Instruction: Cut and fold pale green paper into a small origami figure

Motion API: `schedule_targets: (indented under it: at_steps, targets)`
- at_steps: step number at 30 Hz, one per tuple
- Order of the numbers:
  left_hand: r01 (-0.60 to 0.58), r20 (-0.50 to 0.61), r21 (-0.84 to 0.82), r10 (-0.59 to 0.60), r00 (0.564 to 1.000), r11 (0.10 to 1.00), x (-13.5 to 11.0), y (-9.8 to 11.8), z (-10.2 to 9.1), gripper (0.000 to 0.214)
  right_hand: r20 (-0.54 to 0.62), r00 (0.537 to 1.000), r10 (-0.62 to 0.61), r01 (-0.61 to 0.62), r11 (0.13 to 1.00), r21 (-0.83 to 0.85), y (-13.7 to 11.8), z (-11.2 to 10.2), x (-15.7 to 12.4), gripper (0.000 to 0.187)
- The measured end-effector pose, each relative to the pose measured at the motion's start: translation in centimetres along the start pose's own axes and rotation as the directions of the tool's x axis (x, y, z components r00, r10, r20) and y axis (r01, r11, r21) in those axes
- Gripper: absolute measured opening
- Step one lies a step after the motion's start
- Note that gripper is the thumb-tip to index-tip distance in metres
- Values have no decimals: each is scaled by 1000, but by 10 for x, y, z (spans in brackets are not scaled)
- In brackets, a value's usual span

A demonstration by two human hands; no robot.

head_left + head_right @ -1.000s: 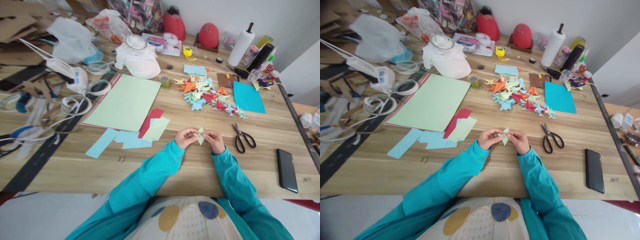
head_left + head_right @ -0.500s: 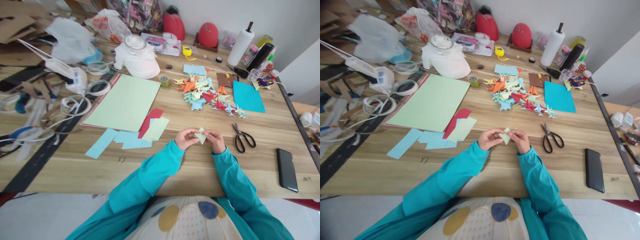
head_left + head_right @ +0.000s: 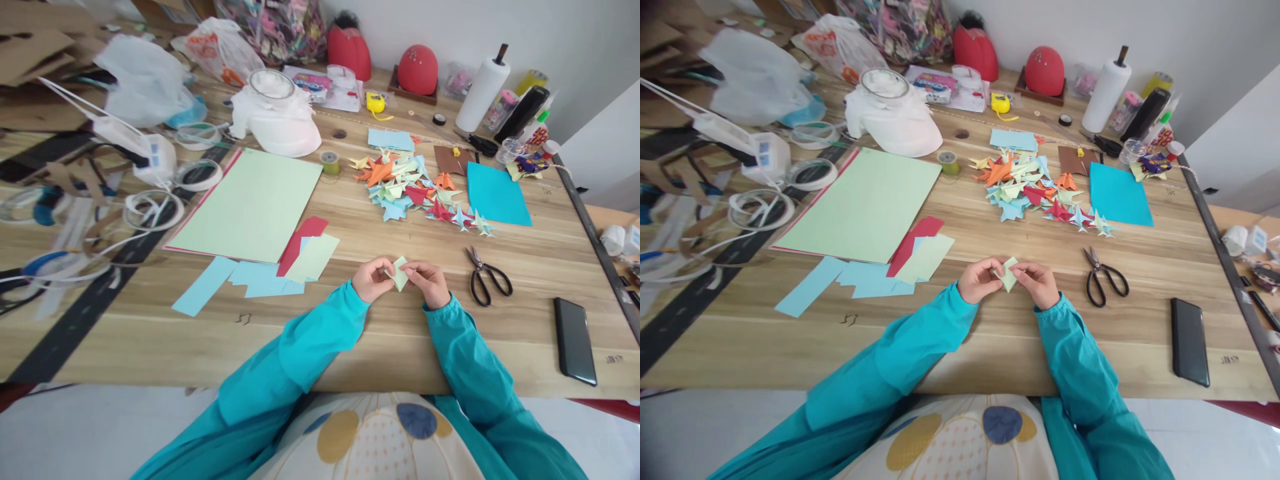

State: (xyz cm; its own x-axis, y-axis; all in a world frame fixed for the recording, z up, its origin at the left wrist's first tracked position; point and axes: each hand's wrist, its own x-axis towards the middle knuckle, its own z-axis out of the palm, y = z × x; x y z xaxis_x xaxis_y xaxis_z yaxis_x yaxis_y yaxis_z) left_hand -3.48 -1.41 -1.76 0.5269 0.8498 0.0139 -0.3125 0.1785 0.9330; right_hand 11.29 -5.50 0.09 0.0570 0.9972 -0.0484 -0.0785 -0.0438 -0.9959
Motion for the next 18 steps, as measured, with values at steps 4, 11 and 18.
schedule_targets:
  at_steps: [4,11,18]
  targets:
    - [9,-15,12,-9,1000,1000,0,5,2,16,31,999,-9,9,1000,-6,0,1,0,21]
    - [72,-39,-37,-73,997,997,2,9,-2,12,41,998,-44,43,999,17,8,1,1,22]
    - [128,-102,-279,-162,982,952,6,2,-6,15,72,997,-31,34,999,-35,6,4,-1,33]
